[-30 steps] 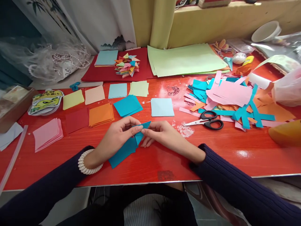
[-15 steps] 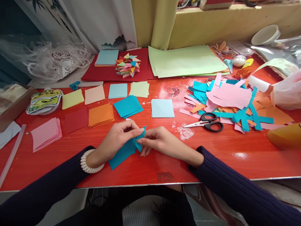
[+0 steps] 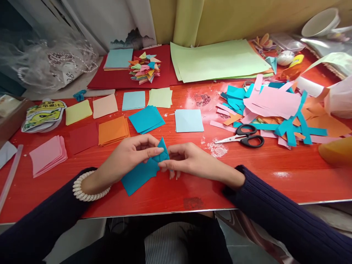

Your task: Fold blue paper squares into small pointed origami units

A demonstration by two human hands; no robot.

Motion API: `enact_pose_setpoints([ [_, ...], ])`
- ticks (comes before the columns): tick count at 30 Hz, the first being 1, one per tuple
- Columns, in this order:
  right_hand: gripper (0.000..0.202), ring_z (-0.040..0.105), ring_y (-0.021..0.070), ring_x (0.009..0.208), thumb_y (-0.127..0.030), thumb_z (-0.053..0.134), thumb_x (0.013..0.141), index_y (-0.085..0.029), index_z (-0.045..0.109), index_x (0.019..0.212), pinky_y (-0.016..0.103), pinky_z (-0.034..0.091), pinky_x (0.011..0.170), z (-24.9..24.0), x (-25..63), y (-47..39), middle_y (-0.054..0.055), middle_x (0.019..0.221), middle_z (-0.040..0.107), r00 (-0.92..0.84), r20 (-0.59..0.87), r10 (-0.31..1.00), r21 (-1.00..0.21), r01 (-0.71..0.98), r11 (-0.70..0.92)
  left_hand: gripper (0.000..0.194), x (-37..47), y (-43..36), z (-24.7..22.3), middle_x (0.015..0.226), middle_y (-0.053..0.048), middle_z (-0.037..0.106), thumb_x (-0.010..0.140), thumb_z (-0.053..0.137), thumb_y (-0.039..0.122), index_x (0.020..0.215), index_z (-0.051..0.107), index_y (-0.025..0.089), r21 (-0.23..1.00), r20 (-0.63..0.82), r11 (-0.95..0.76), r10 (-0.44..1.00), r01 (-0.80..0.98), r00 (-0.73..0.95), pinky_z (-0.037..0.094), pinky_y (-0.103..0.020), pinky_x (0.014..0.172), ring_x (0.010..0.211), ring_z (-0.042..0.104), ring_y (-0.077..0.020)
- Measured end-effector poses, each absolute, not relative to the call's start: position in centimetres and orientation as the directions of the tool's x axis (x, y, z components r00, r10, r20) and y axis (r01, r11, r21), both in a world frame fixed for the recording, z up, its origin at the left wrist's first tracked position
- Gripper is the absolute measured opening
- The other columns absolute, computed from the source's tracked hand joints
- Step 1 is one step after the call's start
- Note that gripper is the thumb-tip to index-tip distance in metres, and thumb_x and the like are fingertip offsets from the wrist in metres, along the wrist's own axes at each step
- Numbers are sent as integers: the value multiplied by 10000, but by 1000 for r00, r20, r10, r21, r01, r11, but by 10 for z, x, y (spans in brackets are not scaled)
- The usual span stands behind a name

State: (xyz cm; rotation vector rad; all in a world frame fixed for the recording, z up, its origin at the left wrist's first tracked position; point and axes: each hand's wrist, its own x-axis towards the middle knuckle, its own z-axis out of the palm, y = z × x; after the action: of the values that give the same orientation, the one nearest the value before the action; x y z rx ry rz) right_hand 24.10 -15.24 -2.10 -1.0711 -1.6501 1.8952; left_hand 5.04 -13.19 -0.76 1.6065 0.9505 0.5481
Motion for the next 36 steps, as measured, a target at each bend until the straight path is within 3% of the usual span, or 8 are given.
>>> enact_pose_setpoints([
  [3, 228, 599, 98, 580, -363, 549, 825, -148, 616, 793, 218, 483, 556, -20, 240, -152, 8, 716, 644, -606, -271, 748, -963, 169, -211, 142, 52, -135, -10, 741, 20, 575, 833, 563, 288, 924, 562, 179, 976, -119, 5, 851, 219, 512, 429, -175, 507, 574, 519, -69],
  [6, 227, 598, 96, 561, -353, 562, 819, -147, 629, 752, 216, 490, 553, -19, 240, -152, 9, 696, 650, -607, -283, 743, -959, 164, -231, 248, 54, -137, -11, 795, 12, 575, 846, 548, 260, 1085, 506, 216, 977, -45, -58, 881, 203, 470, 465, -178, 587, 688, 562, -89],
  [10, 212, 607, 101, 568, -339, 566, 818, -161, 657, 746, 212, 495, 554, -17, 239, -153, -1, 664, 655, -606, -299, 737, -953, 152, -262, 133, 55, -138, -12, 773, 12, 595, 859, 522, 221, 982, 573, 206, 985, 1, -87, 869, 152, 495, 473, -176, 623, 693, 572, -84],
  [17, 243, 626, 131, 674, -377, 574, 807, -186, 701, 886, 248, 514, 631, -22, 239, -155, 11, 743, 687, -592, -270, 759, -963, 165, -213, 83, 56, -137, -15, 765, 4, 602, 833, 537, 202, 850, 614, 176, 977, -193, 214, 838, 18, 511, 499, -205, 595, 646, 569, -92],
  [26, 244, 620, 159, 739, -387, 562, 809, -169, 667, 782, 288, 495, 693, -19, 236, -154, 23, 782, 678, -513, -263, 817, -963, 196, -187, 176, 54, -136, -11, 808, 16, 577, 859, 521, 256, 1017, 596, 236, 974, -65, -64, 839, 216, 541, 464, -216, 688, 740, 567, -105],
  [30, 259, 593, 162, 739, -374, 489, 859, -176, 643, 794, 304, 483, 691, -25, 238, -155, 41, 790, 644, -493, -120, 862, -941, 334, 60, 253, 54, -136, -14, 795, 11, 561, 852, 534, 229, 1105, 536, 248, 951, 40, -189, 861, 245, 508, 457, -223, 683, 745, 548, -111],
  [33, 171, 565, 190, 840, -264, 481, 863, -204, 637, 903, 345, 470, 741, -34, 239, -155, 74, 917, 600, -405, 173, 898, -753, 534, 386, 165, 51, -135, -17, 823, -10, 582, 855, 524, 217, 1016, 562, 222, 780, 251, -506, 792, 368, 557, 447, -259, 713, 754, 525, -128],
  [36, 293, 491, 234, 1003, -187, 490, 847, -206, 543, 1134, 401, 444, 836, -43, 243, -153, 114, 1072, 513, -322, 338, 884, -559, 687, 464, 152, 46, -133, -25, 892, -45, 605, 877, 450, 154, 935, 584, 194, 383, 455, -817, 573, 432, 681, 422, -315, 796, 835, 515, -160],
])
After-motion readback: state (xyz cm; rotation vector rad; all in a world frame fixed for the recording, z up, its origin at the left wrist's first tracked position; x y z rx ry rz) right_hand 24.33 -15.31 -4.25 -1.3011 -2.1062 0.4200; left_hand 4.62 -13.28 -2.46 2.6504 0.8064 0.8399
